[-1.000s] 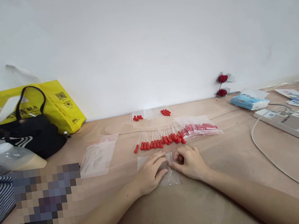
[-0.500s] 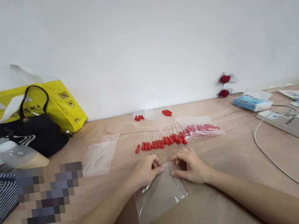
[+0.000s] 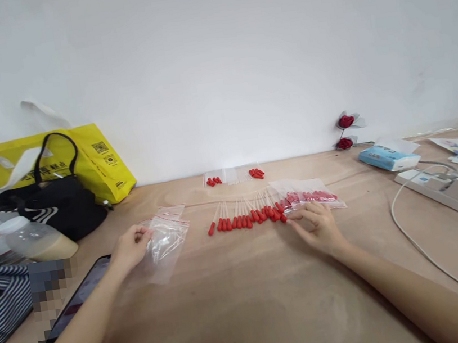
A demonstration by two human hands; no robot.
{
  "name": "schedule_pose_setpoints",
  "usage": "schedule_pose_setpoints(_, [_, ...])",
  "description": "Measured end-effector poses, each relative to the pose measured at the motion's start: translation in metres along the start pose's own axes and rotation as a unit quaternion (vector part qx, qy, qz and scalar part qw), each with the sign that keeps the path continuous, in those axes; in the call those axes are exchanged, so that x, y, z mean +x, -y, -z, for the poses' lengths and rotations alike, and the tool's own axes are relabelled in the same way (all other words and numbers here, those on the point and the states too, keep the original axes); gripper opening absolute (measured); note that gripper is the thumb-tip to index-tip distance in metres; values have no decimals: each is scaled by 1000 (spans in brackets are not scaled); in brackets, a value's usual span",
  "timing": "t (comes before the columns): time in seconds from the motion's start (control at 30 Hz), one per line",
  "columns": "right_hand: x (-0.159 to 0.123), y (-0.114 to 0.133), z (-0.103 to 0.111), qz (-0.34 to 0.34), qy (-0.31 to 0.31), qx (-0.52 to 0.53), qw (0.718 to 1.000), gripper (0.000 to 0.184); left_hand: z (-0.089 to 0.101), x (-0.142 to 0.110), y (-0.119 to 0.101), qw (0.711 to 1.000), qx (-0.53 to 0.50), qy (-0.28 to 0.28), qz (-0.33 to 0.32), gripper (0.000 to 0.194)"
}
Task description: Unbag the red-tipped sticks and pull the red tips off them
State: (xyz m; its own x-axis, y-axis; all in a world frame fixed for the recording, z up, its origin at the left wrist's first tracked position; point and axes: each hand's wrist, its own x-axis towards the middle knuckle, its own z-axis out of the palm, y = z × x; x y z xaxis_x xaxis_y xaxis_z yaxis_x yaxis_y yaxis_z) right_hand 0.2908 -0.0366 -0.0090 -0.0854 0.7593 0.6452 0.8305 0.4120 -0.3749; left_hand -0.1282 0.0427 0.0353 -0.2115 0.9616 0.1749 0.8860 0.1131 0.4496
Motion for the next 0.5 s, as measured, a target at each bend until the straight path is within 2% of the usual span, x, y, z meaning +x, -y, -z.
schedule_pose_setpoints(0.1, [13,-29,8,-41,-16,-4,999,21,3,6,9,999,36,-7,12,11])
schedule_pose_setpoints(0.17, [19,-48,17,-64,24,-17,997,25,1,4,7,998,55,-23,12,12])
schedule_pose_setpoints(0.23, [22,-63,27,-66,90,-37,993,41,-2,-3,1,995,75,-65,-15,15])
schedule_pose_setpoints(0.3, [23,-74,34,-62,156,-42,985,56,-8,-15,-10,982,86,-134,-104,17])
schedule_pose_setpoints(0.37, [23,-80,36,-55,190,-43,979,56,-18,-31,-24,952,66,-183,-235,18])
schedule_pose_setpoints(0.43, [23,-83,34,-49,191,-45,979,38,-31,-50,-39,935,28,-152,-321,17])
schedule_pose_setpoints(0.5, [23,-84,29,-38,182,-54,981,20,-42,-67,-52,929,-1,-105,-355,15])
